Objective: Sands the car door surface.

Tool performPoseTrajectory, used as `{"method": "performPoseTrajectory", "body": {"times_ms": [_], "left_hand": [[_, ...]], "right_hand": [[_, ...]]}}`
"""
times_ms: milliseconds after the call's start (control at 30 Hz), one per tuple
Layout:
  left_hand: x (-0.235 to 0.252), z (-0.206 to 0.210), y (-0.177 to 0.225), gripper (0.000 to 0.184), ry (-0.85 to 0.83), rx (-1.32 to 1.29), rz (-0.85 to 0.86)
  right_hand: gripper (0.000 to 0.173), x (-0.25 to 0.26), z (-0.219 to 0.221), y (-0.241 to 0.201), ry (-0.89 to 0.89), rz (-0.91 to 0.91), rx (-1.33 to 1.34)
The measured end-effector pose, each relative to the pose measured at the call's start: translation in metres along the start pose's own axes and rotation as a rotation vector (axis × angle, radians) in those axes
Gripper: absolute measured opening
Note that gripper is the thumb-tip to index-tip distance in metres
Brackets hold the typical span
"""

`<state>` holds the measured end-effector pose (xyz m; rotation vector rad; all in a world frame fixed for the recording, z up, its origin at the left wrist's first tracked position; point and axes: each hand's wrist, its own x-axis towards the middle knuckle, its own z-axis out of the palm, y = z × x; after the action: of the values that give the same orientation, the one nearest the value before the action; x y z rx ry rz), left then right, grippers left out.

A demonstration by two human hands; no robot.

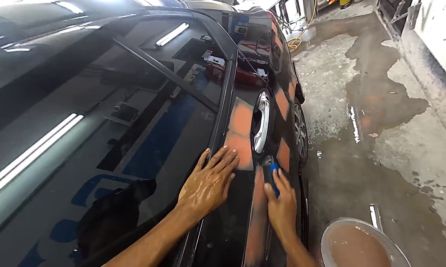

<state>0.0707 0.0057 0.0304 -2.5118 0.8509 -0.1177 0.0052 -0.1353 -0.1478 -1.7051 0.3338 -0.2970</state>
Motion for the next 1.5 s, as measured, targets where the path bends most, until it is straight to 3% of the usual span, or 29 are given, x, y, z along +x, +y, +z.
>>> {"method": "performPoseTrajectory", "body": {"times_ms": [67,133,333,467,533,700,867,1033,1200,1367,1500], "left_hand": [[0.001,0.0,-0.001,0.049,0.025,-0.002,0.005],[0.001,-0.001,-0.001,0.049,0.026,-0.001,-0.003],[0.002,0.001,-0.002,0.05,0.015,0.001,-0.002],[0.001,0.001,-0.002,0.05,0.028,0.002,0.001],[0.003,0.001,-0.003,0.05,0.04,0.01,-0.001],[0.002,0.002,-0.003,0.05,0.03,0.007,-0.002],[0.002,0.001,-0.002,0.05,0.048,0.001,-0.003],[0.001,0.0,-0.001,0.049,0.021,0.005,-0.007],[0.002,0.0,-0.001,0.05,0.034,0.007,-0.007],[0.001,0.0,0.0,0.05,0.008,0.006,-0.008],[0.001,0.001,-0.001,0.051,0.034,-0.001,-0.004]], "right_hand": [[0.045,-0.06,-0.01,-0.002,-0.017,-0.097,0.025],[0.044,-0.097,-0.017,-0.001,-0.061,-0.081,0.115],[0.041,0.006,-0.001,-0.009,0.012,0.002,-0.002],[0.042,-0.088,-0.015,-0.006,-0.04,-0.105,0.08],[0.042,-0.095,-0.017,-0.006,-0.076,-0.076,0.143],[0.04,0.026,0.004,-0.011,0.019,-0.025,0.025],[0.044,-0.061,-0.013,-0.02,-0.056,-0.058,0.14],[0.042,0.029,0.0,-0.019,-0.034,0.05,-0.009],[0.045,-0.02,-0.006,-0.024,-0.003,-0.03,0.051],[0.042,0.046,-0.004,-0.026,-0.073,0.118,-0.007],[0.045,-0.05,-0.015,-0.03,-0.065,-0.056,0.111]]}}
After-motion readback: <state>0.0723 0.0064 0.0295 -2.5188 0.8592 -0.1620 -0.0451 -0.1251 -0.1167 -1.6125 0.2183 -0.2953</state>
